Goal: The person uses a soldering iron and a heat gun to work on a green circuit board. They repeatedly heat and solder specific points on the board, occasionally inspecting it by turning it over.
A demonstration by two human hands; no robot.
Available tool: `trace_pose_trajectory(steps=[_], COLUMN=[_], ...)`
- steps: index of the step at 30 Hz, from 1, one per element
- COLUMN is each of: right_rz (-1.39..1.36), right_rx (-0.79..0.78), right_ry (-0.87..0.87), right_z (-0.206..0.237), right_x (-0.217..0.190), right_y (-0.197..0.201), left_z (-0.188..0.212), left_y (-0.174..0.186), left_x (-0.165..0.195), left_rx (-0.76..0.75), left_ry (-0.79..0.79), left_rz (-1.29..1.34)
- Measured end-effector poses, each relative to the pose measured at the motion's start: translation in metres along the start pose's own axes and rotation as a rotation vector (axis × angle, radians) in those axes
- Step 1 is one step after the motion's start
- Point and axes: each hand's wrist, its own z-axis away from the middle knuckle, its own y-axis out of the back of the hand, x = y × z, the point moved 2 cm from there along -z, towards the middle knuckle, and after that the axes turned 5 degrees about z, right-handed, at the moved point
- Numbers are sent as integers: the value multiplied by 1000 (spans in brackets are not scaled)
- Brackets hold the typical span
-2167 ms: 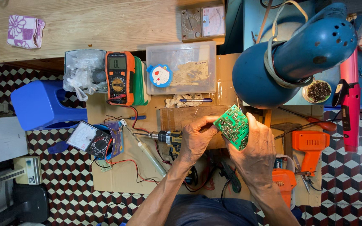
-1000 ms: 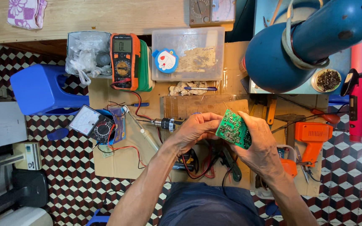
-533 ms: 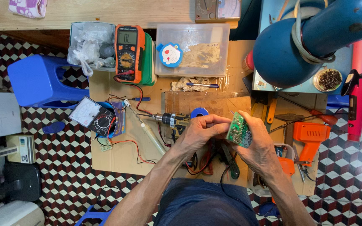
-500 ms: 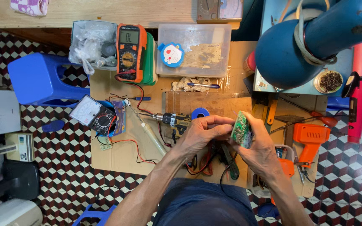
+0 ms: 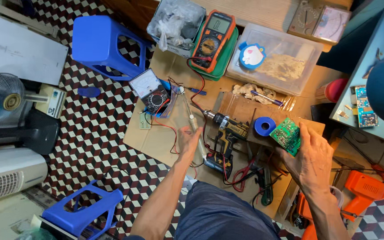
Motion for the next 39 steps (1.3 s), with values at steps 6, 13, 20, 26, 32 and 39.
trace_pose_trajectory(steps=[6,13,20,26,32,39], right_rz=[-50,-242,-335,-403,-17,-209], right_rx=[127,148,-776,-778,-421,-462], right_ry=[-80,294,-16,-159,8,-212], right_z=[31,25,8,23,56,61], right_x=[-31,-138,-156,-118,-102,-88], right_y=[53,90,66,45,22,43], left_z=[-3,61,100,96,98,97], left_y=[6,87,101,49,11,-6], left_x=[-7,38,89,91,82,101], left_rx=[-136,-206,-453,-601,-835,-811], left_ry=[-3,-891,-1615,-1772,-1538,-1632], left_rz=[-102,-292,-555,-651,-690,-773])
